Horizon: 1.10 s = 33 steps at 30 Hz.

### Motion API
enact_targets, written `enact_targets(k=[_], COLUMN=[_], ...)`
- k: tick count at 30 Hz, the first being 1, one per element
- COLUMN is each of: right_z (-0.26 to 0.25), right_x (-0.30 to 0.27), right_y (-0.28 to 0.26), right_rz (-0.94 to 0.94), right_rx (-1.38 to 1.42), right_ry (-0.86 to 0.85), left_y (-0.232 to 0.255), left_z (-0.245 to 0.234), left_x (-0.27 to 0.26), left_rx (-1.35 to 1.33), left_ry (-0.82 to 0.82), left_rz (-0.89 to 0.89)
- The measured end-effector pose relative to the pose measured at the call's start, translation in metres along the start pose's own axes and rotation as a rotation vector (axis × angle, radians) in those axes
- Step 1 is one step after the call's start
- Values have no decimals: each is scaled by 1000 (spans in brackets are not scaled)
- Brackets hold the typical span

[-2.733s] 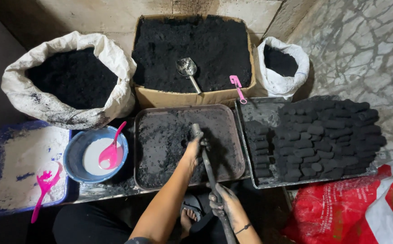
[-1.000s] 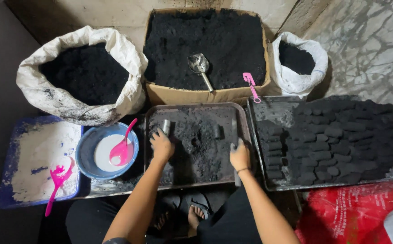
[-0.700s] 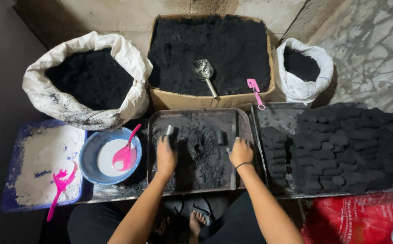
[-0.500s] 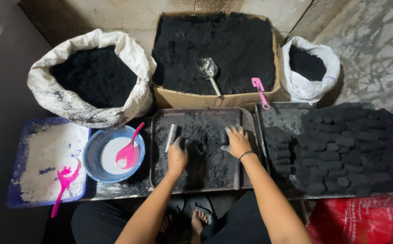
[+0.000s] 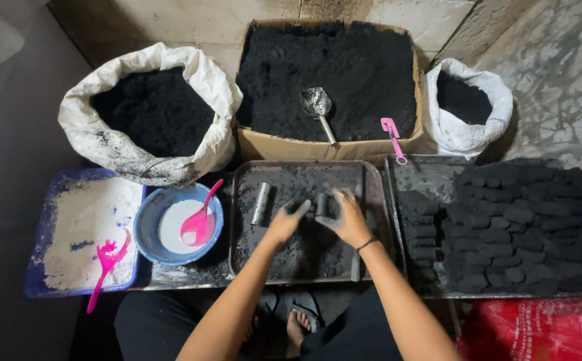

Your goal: Molding charcoal powder into cylindrical briquettes using a manual hand mold and a plunger.

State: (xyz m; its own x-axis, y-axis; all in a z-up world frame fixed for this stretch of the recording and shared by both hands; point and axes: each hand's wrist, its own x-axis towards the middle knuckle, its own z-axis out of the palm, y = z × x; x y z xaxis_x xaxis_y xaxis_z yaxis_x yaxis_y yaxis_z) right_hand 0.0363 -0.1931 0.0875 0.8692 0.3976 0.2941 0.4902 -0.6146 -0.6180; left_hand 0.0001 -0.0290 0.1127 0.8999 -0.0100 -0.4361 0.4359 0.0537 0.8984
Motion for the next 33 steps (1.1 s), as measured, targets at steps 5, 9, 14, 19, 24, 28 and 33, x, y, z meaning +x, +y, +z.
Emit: enact_targets(k=[5, 9, 14, 19, 24, 28, 33], right_z=[1, -18, -5, -2, -15, 2, 1], right_x=[-6, -8, -11, -11, -6, -6, -3], right_y=[-16, -39, -13, -12, -40, -28, -28], right_rz=[-135, -122, -152, -163, -83, -91, -56], right_rx=[-38, 58, 109, 115, 57, -12, -6], right_ry=[33, 56, 31, 38, -35, -48, -50], left_y=[31, 32, 58, 66, 53, 44, 25], left_z=[7, 3, 4, 2, -5, -3, -3], left_x=[-20, -31, -48, -56, -43, -31, -8], left_rx=[-5, -20, -27, -13, 7, 50, 87], left_ry=[-106, -150, -150, -141, -104, -85, -46], left_rz=[-28, -45, -89, -116, -60, 21, 38])
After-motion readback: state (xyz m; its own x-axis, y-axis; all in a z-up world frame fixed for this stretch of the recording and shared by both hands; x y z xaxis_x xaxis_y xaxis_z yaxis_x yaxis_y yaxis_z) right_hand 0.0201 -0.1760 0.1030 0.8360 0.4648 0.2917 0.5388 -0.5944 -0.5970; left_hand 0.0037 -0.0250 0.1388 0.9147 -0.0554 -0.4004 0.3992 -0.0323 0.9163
